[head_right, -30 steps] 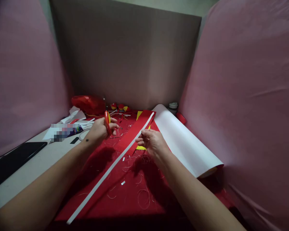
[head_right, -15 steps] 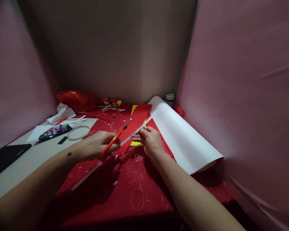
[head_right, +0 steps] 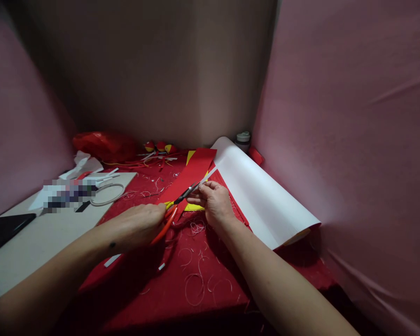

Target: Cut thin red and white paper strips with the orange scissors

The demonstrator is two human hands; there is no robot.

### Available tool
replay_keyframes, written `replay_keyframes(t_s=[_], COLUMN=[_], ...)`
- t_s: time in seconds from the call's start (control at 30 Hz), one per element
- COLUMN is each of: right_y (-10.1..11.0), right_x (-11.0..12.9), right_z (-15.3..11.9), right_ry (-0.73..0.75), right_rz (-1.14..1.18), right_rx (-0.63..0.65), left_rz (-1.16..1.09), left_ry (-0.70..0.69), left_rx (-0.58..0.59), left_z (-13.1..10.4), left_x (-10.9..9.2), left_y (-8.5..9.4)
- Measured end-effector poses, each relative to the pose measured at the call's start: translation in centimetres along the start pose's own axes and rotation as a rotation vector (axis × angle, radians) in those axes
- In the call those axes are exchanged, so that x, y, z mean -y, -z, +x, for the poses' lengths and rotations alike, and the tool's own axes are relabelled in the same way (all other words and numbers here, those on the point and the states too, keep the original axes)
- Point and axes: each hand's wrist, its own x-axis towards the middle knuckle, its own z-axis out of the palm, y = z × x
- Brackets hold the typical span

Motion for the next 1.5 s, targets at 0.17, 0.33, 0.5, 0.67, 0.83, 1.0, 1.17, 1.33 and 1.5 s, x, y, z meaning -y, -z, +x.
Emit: replay_keyframes(t_s=[0.17,0.33,0.5,0.67,0.83,1.0,1.17,1.33,1.5], right_y=[0.1,0.1,0.2,0.2,0.0,0.2,0.4,0.3,0.4], right_x=[-0.1,0.0,-0.1,-0.1,0.1,-0.1,-0.3,-0.2,0.0], right_z=[0.1,0.0,0.0,0.0,0.0,0.1,0.2,0.3,0.3], right_ry=[-0.001,-0.007,-0.024,-0.036,-0.054,-0.05,-0.052,-0.047,-0.045], right_rz=[-0.019,-0.002,0.016,0.025,0.036,0.038,0.042,0.041,0.023], right_rx=[0.011,0.017,0.017,-0.008,-0.018,-0.012,-0.018,-0.022,-0.03], left_rz=[0.021,-0.003,0.0,0.008,0.002,-0.03,-0.077,-0.136,-0.183], left_ry=[-0.007,-0.022,-0.019,-0.02,-0.014,-0.016,-0.028,-0.022,0.004], left_rx=[-0.016,-0.034,-0.04,-0.038,-0.032,-0.02,-0.005,-0.027,-0.022], left_z=[0.1,0.2,0.4,0.5,0.5,0.3,0.3,0.6,0.5], left_x=[-0.3,-0.1,0.1,0.1,0.0,-0.2,-0.5,-0.3,-0.3], left_y=[-0.2,-0.5,-0.8,-0.8,-0.6,0.1,0.6,0.0,0.0])
